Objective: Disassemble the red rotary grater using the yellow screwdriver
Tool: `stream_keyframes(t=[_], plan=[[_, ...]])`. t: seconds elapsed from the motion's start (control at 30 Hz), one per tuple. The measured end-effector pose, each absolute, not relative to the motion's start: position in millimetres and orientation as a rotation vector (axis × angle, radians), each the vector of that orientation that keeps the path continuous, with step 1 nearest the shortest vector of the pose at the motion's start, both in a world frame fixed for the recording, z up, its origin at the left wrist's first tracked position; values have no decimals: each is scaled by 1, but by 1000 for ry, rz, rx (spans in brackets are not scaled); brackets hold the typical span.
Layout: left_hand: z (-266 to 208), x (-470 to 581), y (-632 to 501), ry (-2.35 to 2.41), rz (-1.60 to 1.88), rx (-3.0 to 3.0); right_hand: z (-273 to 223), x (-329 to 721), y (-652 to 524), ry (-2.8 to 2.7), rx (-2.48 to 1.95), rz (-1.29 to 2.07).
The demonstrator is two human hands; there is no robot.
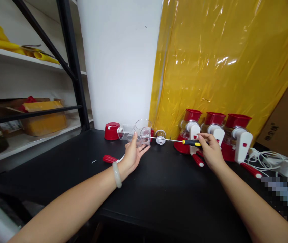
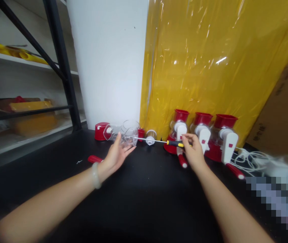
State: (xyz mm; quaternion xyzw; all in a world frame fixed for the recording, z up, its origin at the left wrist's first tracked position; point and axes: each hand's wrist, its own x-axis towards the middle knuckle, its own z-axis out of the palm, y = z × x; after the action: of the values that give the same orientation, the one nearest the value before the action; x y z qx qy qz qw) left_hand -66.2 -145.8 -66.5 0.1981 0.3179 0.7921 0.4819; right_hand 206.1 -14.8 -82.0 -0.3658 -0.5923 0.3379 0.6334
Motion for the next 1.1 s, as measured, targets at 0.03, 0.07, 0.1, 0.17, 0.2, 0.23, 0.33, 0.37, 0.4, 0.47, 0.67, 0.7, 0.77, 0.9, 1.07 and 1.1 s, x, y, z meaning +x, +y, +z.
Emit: stream_keyframes(t=[0.03, 0.07, 0.1, 0.17, 0.2, 0.23, 0.33, 0.37, 0.4, 0.47, 0.67, 0.7, 0.77, 0.9, 1.07, 1.1], plan=[[-66, -66, -146, 778, 1931, 480, -82, 205, -14, -1352, -808, 774], [-66, -66, -146, 781, 1929, 479, -82, 204, -14, -1341, -774, 779], [-66, -66, -146, 784, 1927, 478, -82, 203, -13, -1320, -739, 792], [-65, -66, -146, 787, 1923, 475, -82, 201, -13, -1254, -671, 845], [-65, -65, -146, 788, 1920, 472, -81, 200, -13, -1221, -640, 881], [-65, -65, -146, 788, 1917, 472, -81, 200, -14, -1194, -613, 916], [-65, -65, -147, 783, 1909, 483, -81, 200, -15, -1149, -552, 1020], [-65, -65, -147, 784, 1908, 486, -81, 201, -14, -1136, -540, 1050], [-65, -65, -147, 786, 1909, 487, -81, 201, -14, -1127, -533, 1072], [-66, -65, -147, 792, 1915, 484, -82, 201, -11, -1133, -535, 1069], [-68, -66, -145, 788, 1920, 479, -84, 206, -9, -1272, -744, 827], [-68, -66, -145, 784, 1918, 478, -84, 208, -11, -1312, -807, 765], [-68, -66, -145, 773, 1919, 480, -83, 211, -14, -1381, -905, 673], [-66, -66, -146, 772, 1921, 488, -81, 210, -15, -1367, -881, 727], [-65, -66, -145, 782, 1916, 446, -82, 203, -11, -1257, -745, 906], [-64, -66, -145, 784, 1915, 440, -82, 202, -11, -1245, -724, 932]])
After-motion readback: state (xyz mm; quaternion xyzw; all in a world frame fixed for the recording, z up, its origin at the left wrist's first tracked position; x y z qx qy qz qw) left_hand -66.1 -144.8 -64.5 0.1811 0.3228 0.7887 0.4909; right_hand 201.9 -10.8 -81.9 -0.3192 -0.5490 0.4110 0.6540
